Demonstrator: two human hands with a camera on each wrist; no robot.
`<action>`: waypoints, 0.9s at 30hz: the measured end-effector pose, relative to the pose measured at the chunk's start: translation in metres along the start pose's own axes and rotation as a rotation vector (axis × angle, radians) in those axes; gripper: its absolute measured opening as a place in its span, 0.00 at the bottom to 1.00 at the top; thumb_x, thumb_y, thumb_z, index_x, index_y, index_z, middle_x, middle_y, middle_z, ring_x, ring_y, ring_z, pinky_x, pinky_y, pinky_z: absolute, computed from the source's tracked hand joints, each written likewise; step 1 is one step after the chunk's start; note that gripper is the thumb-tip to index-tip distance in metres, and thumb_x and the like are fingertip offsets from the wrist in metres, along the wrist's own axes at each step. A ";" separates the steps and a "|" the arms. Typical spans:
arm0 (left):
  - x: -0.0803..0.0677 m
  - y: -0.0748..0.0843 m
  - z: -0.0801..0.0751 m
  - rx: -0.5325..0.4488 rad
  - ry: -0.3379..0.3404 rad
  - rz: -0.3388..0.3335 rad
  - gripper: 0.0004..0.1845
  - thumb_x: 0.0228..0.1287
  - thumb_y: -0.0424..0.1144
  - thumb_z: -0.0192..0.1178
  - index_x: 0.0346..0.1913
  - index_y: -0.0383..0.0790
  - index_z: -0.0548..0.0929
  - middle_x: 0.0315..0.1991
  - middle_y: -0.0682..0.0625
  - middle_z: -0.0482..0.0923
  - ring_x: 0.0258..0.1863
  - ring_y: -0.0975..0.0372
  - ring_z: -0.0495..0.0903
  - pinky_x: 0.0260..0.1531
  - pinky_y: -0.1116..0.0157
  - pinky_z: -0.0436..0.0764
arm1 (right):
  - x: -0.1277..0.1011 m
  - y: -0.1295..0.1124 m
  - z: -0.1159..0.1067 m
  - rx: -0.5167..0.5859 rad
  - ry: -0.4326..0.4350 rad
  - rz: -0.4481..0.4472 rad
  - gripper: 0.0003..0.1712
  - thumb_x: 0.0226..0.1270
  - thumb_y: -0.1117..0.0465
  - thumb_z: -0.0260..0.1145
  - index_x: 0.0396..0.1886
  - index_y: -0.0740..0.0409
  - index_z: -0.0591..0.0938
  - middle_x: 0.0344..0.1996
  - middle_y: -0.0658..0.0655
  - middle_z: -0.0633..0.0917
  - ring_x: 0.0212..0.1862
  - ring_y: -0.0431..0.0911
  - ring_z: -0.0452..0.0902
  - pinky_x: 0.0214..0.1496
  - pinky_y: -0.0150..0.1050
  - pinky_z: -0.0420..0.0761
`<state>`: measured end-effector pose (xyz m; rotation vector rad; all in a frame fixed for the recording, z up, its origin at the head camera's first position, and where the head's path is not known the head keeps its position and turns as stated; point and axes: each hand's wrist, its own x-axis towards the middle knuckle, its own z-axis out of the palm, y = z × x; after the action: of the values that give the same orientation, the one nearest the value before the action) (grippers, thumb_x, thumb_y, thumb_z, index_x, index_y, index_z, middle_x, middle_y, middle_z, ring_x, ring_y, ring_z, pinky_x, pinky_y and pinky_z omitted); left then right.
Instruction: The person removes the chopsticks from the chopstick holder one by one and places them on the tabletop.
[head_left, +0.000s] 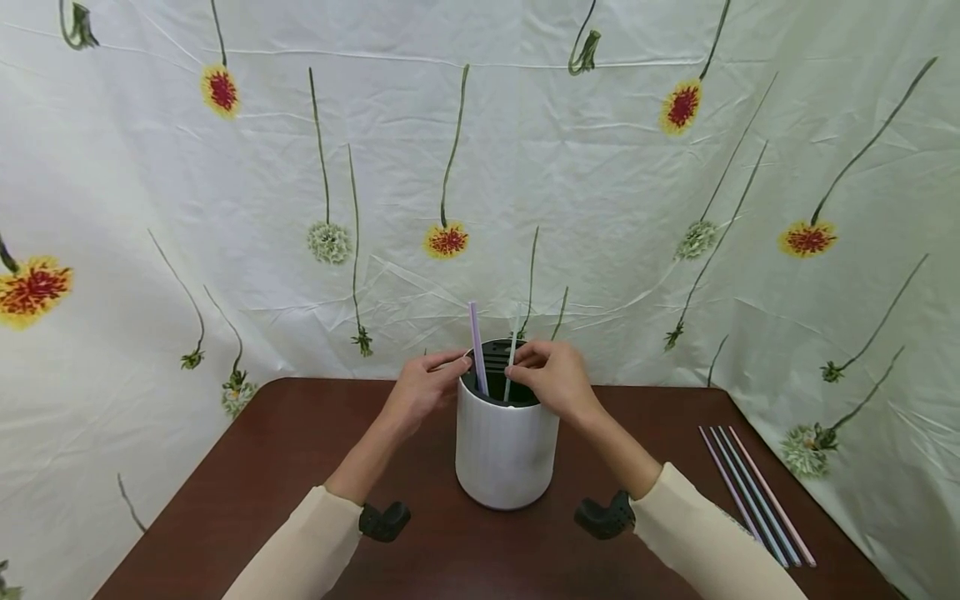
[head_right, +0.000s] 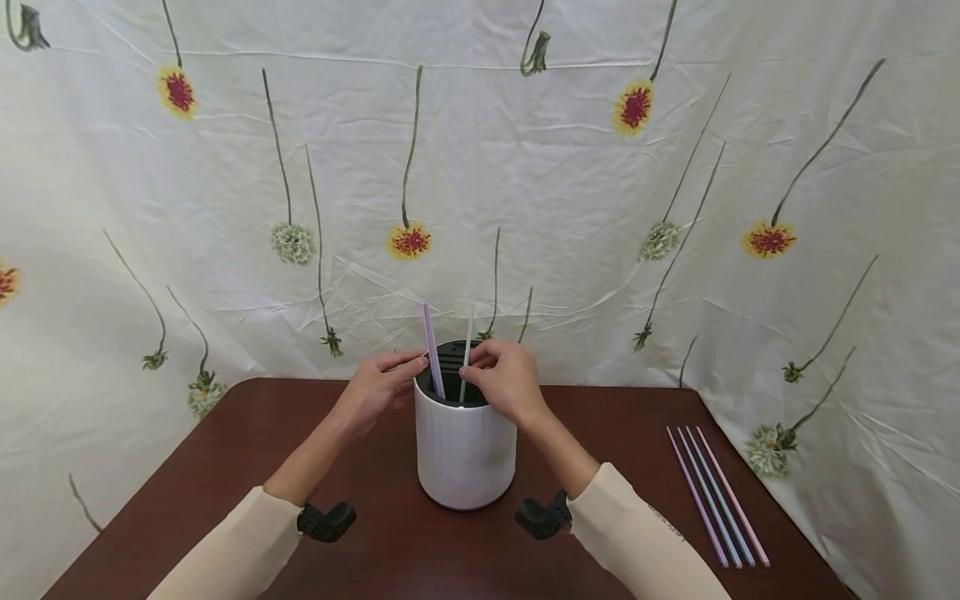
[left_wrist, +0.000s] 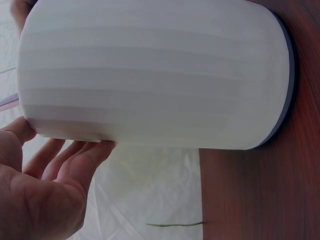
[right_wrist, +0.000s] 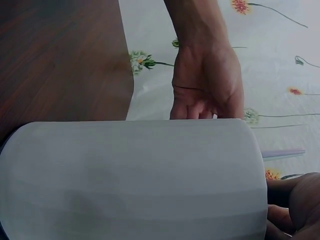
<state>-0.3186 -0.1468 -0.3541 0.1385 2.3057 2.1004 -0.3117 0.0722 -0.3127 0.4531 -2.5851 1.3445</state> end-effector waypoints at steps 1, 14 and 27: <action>0.000 0.000 0.000 0.002 -0.001 -0.002 0.25 0.72 0.47 0.63 0.68 0.43 0.79 0.66 0.43 0.78 0.61 0.50 0.82 0.61 0.45 0.78 | 0.000 -0.001 0.000 0.005 -0.001 0.015 0.08 0.62 0.60 0.76 0.40 0.55 0.89 0.36 0.53 0.91 0.42 0.47 0.86 0.46 0.44 0.84; 0.001 -0.001 -0.001 0.007 0.000 -0.001 0.25 0.72 0.47 0.63 0.68 0.44 0.79 0.67 0.43 0.77 0.62 0.51 0.81 0.61 0.46 0.79 | 0.001 -0.029 -0.039 0.336 -0.029 0.076 0.11 0.69 0.60 0.70 0.46 0.61 0.83 0.42 0.58 0.91 0.48 0.48 0.87 0.59 0.48 0.83; 0.002 -0.002 -0.002 0.019 0.003 -0.011 0.26 0.71 0.48 0.64 0.68 0.43 0.79 0.68 0.42 0.76 0.63 0.48 0.80 0.61 0.48 0.79 | 0.003 -0.046 -0.108 0.562 0.175 -0.015 0.11 0.69 0.63 0.70 0.48 0.63 0.81 0.35 0.47 0.89 0.34 0.45 0.87 0.42 0.42 0.89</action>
<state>-0.3208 -0.1485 -0.3563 0.1227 2.3229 2.0749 -0.2953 0.1352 -0.2153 0.4081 -2.0360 2.0024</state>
